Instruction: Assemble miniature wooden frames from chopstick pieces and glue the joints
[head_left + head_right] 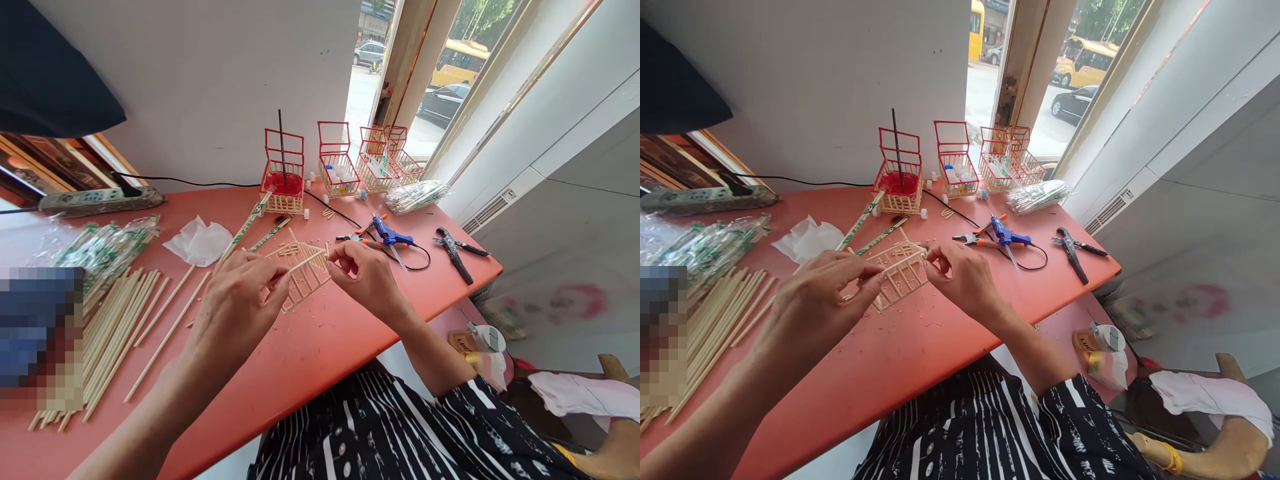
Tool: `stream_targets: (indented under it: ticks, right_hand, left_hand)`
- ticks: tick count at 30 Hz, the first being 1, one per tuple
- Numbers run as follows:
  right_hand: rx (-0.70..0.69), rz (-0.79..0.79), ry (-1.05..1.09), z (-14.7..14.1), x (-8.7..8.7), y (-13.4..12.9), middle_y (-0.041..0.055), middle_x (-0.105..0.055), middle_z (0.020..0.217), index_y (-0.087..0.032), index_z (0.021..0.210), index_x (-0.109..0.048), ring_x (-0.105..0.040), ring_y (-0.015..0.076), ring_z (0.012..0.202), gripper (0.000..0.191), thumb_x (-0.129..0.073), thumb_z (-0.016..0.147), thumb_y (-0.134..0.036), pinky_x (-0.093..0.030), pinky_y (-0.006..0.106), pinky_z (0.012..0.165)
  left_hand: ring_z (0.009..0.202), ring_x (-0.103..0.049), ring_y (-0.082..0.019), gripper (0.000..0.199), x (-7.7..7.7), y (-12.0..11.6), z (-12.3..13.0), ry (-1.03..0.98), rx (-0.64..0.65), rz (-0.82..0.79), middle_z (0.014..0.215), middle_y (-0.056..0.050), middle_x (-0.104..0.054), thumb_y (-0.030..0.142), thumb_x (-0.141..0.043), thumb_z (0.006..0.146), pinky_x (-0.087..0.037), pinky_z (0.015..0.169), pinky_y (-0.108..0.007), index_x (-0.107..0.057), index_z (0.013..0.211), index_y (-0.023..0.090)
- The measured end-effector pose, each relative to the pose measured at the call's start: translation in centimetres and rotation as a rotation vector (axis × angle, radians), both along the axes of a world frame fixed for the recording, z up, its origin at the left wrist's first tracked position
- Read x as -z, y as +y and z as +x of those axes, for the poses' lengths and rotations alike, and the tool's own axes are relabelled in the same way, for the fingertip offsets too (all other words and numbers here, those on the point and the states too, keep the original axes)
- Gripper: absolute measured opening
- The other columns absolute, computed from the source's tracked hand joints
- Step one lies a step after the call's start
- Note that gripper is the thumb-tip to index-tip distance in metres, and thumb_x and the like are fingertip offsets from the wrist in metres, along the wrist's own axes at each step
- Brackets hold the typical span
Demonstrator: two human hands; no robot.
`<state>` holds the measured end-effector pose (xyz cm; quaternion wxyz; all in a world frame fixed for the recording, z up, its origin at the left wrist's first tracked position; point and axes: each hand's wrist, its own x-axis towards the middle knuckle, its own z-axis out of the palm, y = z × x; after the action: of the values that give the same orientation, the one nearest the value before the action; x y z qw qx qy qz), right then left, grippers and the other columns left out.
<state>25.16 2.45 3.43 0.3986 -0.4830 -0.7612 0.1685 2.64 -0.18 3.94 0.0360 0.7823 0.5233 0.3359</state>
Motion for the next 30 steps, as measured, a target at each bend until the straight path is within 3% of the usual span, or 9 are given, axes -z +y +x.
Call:
stream_targets:
  ticks: [9,16,30]
  right_hand:
    - [0.089,-0.043,-0.032,0.2,-0.7,0.1,-0.0042,-0.059,0.068,-0.018,0.088,-0.071,-0.051,0.0109,0.063,0.005,-0.068,0.090,-0.022,-0.040,0.025,0.066]
    - [0.098,-0.063,-0.017,0.2,-0.4,0.5,-0.0040,-0.060,0.069,-0.018,0.088,-0.070,-0.050,0.0106,0.062,0.004,-0.067,0.089,-0.021,-0.040,0.025,0.065]
    - [0.091,-0.025,-0.220,-0.1,-0.9,0.0,-0.0030,-0.062,0.071,-0.020,0.086,-0.066,-0.057,0.0131,0.068,0.007,-0.068,0.092,-0.020,-0.036,0.025,0.067]
  left_hand:
    - [0.090,-0.070,-0.026,0.030,-1.3,1.1,0.8,-0.044,0.054,-0.059,0.087,-0.006,-0.078,0.035,-0.055,0.099,-0.053,0.082,-0.035,-0.081,0.097,0.022]
    - [0.086,-0.072,-0.025,0.033,-1.2,1.1,0.8,-0.047,0.097,-0.030,0.084,-0.006,-0.079,0.034,-0.052,0.101,-0.053,0.080,-0.036,-0.079,0.086,0.022]
    - [0.085,-0.072,-0.025,0.029,-0.6,1.1,0.6,-0.059,0.164,0.040,0.086,-0.006,-0.080,0.028,-0.054,0.102,-0.052,0.076,-0.035,-0.080,0.091,0.022]
